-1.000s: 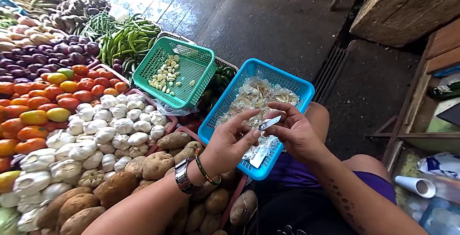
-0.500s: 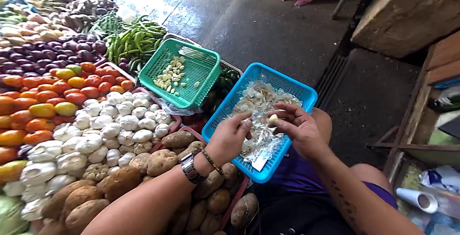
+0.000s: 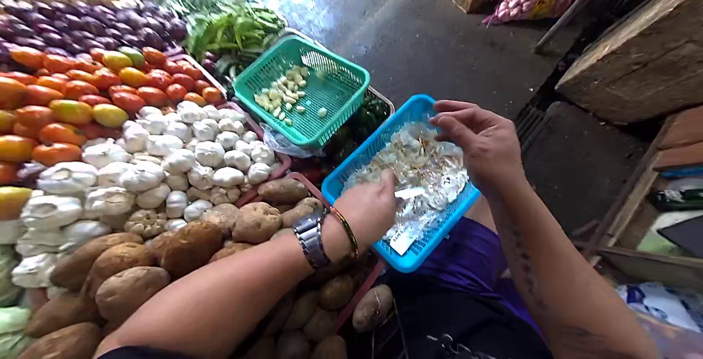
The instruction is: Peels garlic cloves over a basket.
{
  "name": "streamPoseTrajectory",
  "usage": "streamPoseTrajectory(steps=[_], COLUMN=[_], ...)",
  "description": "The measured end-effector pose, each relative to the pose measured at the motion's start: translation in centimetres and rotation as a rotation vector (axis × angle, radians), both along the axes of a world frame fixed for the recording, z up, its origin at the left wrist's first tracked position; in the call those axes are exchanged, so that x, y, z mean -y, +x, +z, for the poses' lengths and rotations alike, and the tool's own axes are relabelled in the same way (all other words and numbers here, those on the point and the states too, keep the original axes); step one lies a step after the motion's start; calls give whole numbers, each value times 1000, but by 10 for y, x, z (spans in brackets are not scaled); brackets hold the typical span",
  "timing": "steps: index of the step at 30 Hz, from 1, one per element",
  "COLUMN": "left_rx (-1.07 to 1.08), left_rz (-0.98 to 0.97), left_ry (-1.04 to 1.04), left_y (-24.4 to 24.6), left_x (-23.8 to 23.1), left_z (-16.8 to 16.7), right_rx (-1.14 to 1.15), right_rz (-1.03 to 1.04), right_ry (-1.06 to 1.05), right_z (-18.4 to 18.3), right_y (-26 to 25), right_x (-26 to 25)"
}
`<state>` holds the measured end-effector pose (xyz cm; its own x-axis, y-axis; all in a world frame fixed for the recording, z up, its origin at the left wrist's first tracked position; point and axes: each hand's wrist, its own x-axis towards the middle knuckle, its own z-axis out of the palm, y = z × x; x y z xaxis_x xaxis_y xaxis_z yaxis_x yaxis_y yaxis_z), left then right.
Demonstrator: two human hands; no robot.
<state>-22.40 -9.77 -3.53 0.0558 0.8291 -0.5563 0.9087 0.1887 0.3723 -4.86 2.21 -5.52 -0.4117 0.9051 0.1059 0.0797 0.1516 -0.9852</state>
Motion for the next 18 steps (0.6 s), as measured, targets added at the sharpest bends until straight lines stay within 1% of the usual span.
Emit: streamPoseTrajectory(steps=[2, 3, 5, 7, 9, 11, 13, 15, 17, 18], left_rx=[-76, -98, -117, -100, -89, -21, 117, 257, 352, 381], left_rz=[-6, 8, 52, 88, 75, 50, 72, 125, 180, 199], left_ry=[114, 159, 164, 174, 261, 429, 597, 663, 636, 618], left_y=[-1, -2, -3, -1, 0, -2, -6, -8, -9, -10], left_x=[3, 2, -3, -4, -2, 2, 2, 0, 1, 1], left_z=[-13, -17, -18, -18, -21, -26, -26, -19, -15, -16], right_rx=[-28, -9, 118, 264, 381, 533, 690, 857, 1019, 1063], right_rz=[-204, -269, -292, -236, -147, -25, 87, 193, 266, 277], right_ry=[-131, -171, -185, -148, -39, 118, 251, 258, 224, 215], right_z=[-29, -40, -58, -69, -74, -76, -87, -108, -129, -135], right_y=[25, 34, 46, 48, 42, 30, 14, -1, -10, -12], right_x=[10, 17, 27, 34, 35, 32, 26, 17, 15, 15])
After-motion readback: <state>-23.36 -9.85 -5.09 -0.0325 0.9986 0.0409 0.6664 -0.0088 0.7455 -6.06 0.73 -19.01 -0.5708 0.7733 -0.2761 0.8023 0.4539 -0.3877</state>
